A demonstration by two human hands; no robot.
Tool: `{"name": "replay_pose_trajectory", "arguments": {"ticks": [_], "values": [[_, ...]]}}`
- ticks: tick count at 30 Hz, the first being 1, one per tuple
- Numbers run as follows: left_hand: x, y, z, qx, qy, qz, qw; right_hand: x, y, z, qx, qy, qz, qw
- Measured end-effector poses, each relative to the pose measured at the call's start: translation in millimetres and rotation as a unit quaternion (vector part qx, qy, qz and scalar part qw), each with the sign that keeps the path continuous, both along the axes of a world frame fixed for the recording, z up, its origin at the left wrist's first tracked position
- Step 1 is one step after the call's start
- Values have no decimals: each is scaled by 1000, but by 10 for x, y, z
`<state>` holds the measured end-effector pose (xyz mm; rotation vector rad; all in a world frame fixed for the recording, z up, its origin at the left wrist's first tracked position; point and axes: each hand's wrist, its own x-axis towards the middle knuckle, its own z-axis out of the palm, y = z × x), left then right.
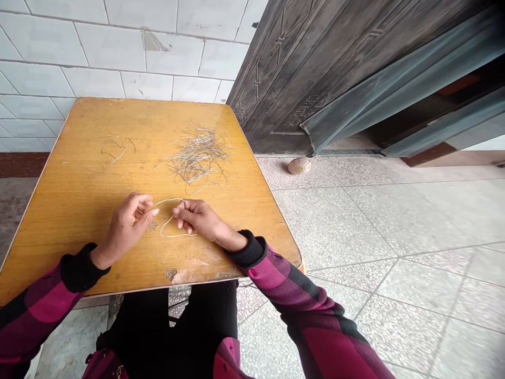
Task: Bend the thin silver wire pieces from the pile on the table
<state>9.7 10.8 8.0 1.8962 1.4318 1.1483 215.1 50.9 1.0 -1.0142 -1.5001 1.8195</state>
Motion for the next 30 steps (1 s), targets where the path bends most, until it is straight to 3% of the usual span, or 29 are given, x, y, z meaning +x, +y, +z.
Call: {"name": "replay_pose_trajectory", "arguments": {"ticks": [3,6,15,20,25,30], "values": [[25,-47,30,-118,9,-76,990,-4,16,12,-31,44,-34,998],[55,-76,72,-195,27,-129,972,-2,35,-5,-55,62,-25,996],[100,-108,135,-127,103,-104,981,83,140,-36,-21,22,-45,999],[129,-146,94,-83,150,-91,981,205,239,-10,139,-60,-82,985],[147,-159,34,-73,177,-94,977,211,196,35,350,-168,-63,919],[166,-174,23,-59,202,-105,972,160,151,-4,459,-193,-22,867]]}}
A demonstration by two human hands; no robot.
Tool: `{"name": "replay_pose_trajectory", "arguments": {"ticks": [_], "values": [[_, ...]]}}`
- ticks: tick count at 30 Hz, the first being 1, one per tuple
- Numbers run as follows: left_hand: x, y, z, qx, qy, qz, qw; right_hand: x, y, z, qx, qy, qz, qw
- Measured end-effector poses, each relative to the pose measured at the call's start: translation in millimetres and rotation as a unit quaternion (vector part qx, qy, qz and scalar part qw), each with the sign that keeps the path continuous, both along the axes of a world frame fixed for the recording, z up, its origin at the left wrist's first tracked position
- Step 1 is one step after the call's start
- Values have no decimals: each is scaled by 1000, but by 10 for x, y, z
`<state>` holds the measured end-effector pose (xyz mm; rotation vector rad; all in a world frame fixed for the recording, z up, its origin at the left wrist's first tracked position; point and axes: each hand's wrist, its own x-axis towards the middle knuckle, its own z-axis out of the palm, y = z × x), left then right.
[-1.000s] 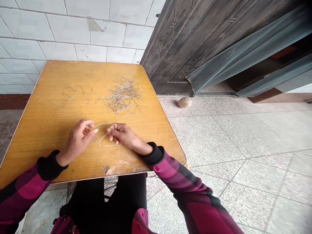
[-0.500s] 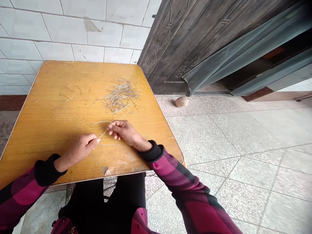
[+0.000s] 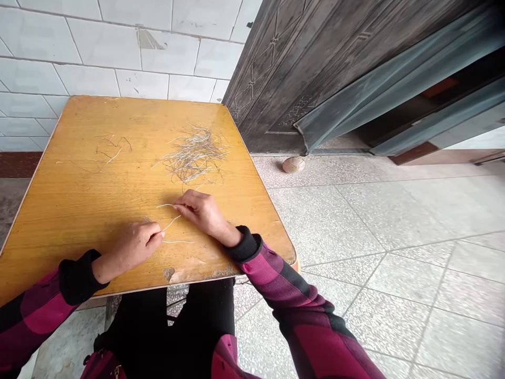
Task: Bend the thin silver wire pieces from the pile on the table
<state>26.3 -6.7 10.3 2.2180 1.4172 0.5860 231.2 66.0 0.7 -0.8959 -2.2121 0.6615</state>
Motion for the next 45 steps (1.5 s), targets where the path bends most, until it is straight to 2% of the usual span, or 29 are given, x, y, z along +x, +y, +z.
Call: {"name": "replay_pose_trajectory", "arguments": {"ticks": [3,7,9,16,24,27,29,33,36,42,45], "values": [[-35,19,25,-23,-34,-7,999,-1,12,-49,14,-6,4,1000],[-133,117,-5,-18,-119,58,991,3,3,-76,-11,-9,27,1000],[-174,172,-41,-10,-149,67,986,-1,-11,-84,-22,-17,38,999],[-203,243,-94,41,-149,-24,988,-6,0,-157,0,-33,85,996],[-252,292,-84,6,-172,-30,985,14,24,-159,-1,-17,102,995],[-282,320,-92,5,-172,-23,985,11,23,-131,-42,-6,90,995],[-296,338,-109,16,-170,-15,985,11,30,-133,-106,13,76,991],[-291,368,-142,53,-155,16,986,19,73,-187,-262,81,59,960],[-272,380,-169,87,-139,40,986,27,105,-202,-298,107,36,948],[-291,394,-265,109,-97,58,987,76,127,-118,-246,91,-13,965],[-344,392,-240,131,-82,66,986,136,143,-71,-211,85,-26,974]]}}
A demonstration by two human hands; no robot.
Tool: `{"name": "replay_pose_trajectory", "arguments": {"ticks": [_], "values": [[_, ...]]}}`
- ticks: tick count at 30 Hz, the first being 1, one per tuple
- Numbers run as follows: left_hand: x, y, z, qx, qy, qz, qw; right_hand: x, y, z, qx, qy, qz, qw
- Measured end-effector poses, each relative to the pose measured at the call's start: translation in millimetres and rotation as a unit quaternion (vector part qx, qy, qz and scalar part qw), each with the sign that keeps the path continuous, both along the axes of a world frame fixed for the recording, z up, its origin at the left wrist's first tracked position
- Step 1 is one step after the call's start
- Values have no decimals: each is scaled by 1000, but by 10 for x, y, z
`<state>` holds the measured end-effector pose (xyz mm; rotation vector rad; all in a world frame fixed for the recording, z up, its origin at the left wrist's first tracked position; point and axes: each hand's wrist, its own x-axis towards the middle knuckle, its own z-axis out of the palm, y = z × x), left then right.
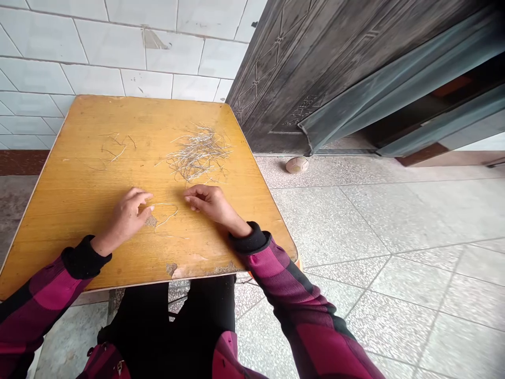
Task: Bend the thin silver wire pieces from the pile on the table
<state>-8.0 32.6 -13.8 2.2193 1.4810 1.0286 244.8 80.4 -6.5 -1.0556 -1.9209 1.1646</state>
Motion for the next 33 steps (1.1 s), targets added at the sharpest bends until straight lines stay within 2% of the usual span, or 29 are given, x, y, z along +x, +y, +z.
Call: {"name": "replay_pose_trajectory", "arguments": {"ticks": [4,8,10,13,17,21,28,30,33], "values": [[-26,-56,162,68,47,2,997,110,10,81,35,-3,-9,999],[73,-191,254,90,165,-104,977,185,-43,211,61,-40,36,997],[136,-253,211,85,226,-149,959,185,-88,265,65,-58,85,993],[187,-298,80,62,281,-154,945,133,-144,272,74,-74,125,987],[189,-303,-39,47,321,-130,937,8,-161,154,95,-107,66,988],[191,-302,-21,59,336,-120,932,-128,-130,69,85,-132,33,987],[206,-276,45,73,313,-112,940,-285,-52,69,54,-196,-9,979],[208,-271,55,79,298,-109,945,-287,-55,68,18,-177,1,984],[193,-263,95,82,236,-92,964,-239,-74,88,-95,-77,30,992]]}}
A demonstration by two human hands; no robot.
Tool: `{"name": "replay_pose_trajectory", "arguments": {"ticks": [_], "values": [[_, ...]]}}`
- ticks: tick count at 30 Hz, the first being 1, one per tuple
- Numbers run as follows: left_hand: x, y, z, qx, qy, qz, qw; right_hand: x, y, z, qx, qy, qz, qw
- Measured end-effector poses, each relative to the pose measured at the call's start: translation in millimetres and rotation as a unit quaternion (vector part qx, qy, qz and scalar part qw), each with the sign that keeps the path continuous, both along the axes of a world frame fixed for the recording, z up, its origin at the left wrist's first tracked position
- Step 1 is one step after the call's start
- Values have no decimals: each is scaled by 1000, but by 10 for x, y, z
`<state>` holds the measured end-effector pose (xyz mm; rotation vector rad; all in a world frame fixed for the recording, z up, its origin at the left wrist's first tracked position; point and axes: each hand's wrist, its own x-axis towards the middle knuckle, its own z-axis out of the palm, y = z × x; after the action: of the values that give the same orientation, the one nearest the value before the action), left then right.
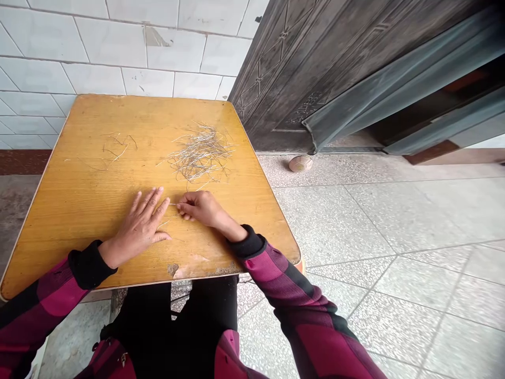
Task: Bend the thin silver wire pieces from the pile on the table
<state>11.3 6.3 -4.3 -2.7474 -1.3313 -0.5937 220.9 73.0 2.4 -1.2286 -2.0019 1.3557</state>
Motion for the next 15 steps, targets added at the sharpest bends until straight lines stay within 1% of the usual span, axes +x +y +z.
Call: {"name": "replay_pose_trajectory", "arguments": {"ticks": [2,3,4,5,6,8,9,10,12,14,15], "values": [[-31,9,45,-10,-92,34,995,53,-9,35,-55,69,-11,996],[-51,13,71,-25,-146,59,987,80,-10,57,-66,94,-21,993],[-71,18,98,-56,-198,82,975,104,-10,79,-69,113,-30,991],[-90,21,124,-108,-241,98,960,124,-10,102,-69,127,-39,989],[-105,23,148,-177,-272,103,940,139,-9,121,-67,137,-47,987],[-116,23,185,-331,-306,89,888,154,-10,147,-70,151,-54,985],[-113,22,196,-392,-318,79,860,156,-11,153,-76,156,-53,983],[-105,20,201,-435,-330,73,835,157,-12,154,-86,163,-50,982],[-82,17,200,-480,-357,75,798,158,-12,148,-109,181,-45,976],[-58,18,188,-498,-381,81,775,162,-9,137,-129,201,-41,970],[-49,19,182,-502,-390,82,768,165,-6,132,-137,208,-40,968]]}}
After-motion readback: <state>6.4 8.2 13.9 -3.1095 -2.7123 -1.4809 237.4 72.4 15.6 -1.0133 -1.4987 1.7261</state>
